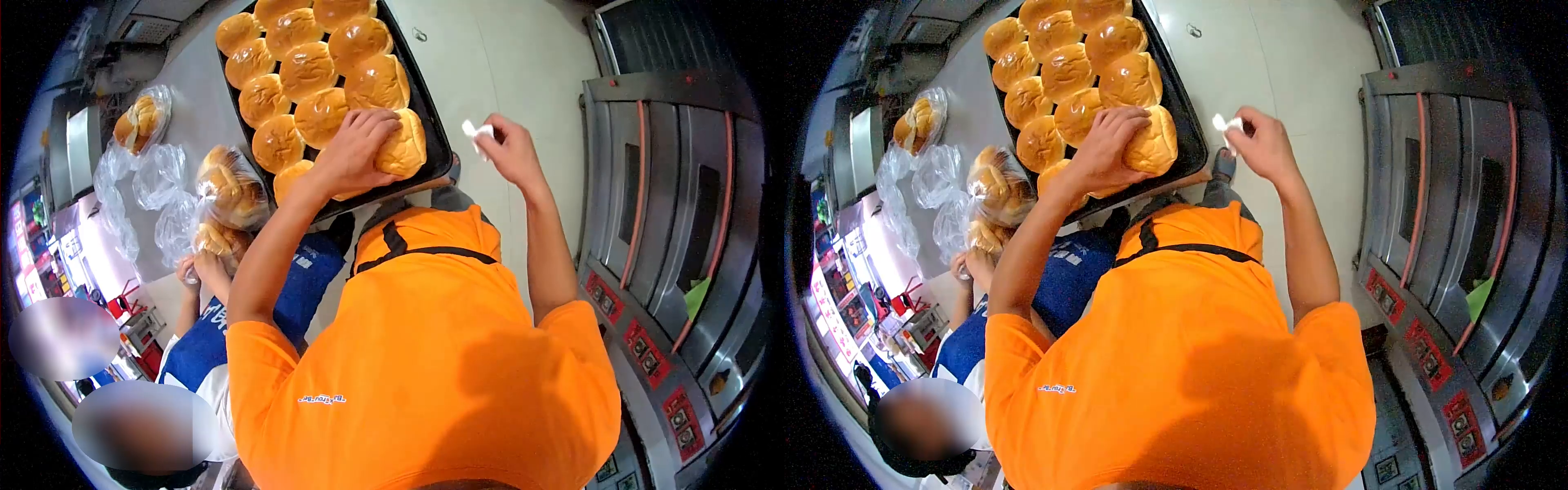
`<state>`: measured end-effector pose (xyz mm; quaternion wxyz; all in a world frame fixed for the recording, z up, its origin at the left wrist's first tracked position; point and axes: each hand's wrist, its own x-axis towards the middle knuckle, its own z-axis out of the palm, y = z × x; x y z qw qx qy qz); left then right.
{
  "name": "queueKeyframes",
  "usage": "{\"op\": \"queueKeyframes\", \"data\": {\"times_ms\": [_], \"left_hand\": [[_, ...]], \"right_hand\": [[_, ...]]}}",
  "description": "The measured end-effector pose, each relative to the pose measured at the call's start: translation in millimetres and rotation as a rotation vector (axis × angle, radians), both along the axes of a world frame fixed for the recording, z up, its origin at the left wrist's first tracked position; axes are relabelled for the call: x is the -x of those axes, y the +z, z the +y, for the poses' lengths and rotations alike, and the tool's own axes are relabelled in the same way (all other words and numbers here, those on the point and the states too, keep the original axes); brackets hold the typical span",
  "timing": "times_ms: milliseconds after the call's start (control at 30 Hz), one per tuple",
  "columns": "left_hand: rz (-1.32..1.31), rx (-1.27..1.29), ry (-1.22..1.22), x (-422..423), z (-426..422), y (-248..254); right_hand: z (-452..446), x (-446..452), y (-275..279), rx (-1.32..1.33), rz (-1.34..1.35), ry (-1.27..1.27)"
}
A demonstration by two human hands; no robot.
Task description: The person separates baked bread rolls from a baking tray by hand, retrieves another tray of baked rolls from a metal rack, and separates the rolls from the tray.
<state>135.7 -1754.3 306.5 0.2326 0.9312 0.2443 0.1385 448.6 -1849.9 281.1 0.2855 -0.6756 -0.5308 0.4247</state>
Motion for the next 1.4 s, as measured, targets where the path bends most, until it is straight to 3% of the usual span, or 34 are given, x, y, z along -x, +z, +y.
{"op": "queueKeyframes", "data": {"times_ms": [100,267,333,467,600,633,667,700,800,867,1000,1067,1200,1367,1400], "left_hand": [[0.008,0.053,0.011,0,-3,-5],[0.019,0.001,0.016,-7,-16,-11],[0.017,-0.029,0.027,-9,-25,-15],[-0.231,0.04,0.137,-11,-51,-1],[-0.674,0.562,0.456,-6,-91,19],[-0.856,0.879,0.507,-6,-105,14],[-1.049,1.195,0.537,-3,-118,10],[-1.101,1.261,0.6,3,-127,21],[-0.971,1.184,0.817,37,-145,4],[-1.09,0.983,1.008,59,-154,9],[-1.28,0.813,1.411,120,-173,-17],[-1.224,0.76,1.555,148,-184,-38],[-0.862,0.532,1.909,197,-186,-121],[-0.609,0.377,1.841,255,-128,-173],[-0.387,0.047,1.891,260,-119,-176]], "right_hand": [[15,22,27,-0.193,0.174,-0.268],[-1,21,31,-0.186,0.065,-0.283],[-11,24,33,-0.147,0.193,-0.422],[-26,39,47,-0.108,0.258,-0.517],[-33,85,63,-0.191,0.478,-0.363],[-35,99,58,-0.198,0.481,-0.255],[-36,112,54,-0.21,0.478,-0.148],[-30,130,66,-0.325,0.266,0.06],[-27,170,73,-0.489,0.092,0.393],[-29,180,79,-0.457,0.081,0.497],[-28,175,72,-0.426,0.062,0.433],[-28,170,66,-0.429,0.042,0.411],[-29,174,65,-0.403,-0.009,0.308],[-24,172,57,-0.442,-0.185,0.234],[-24,167,57,-0.429,-0.269,0.188]]}}
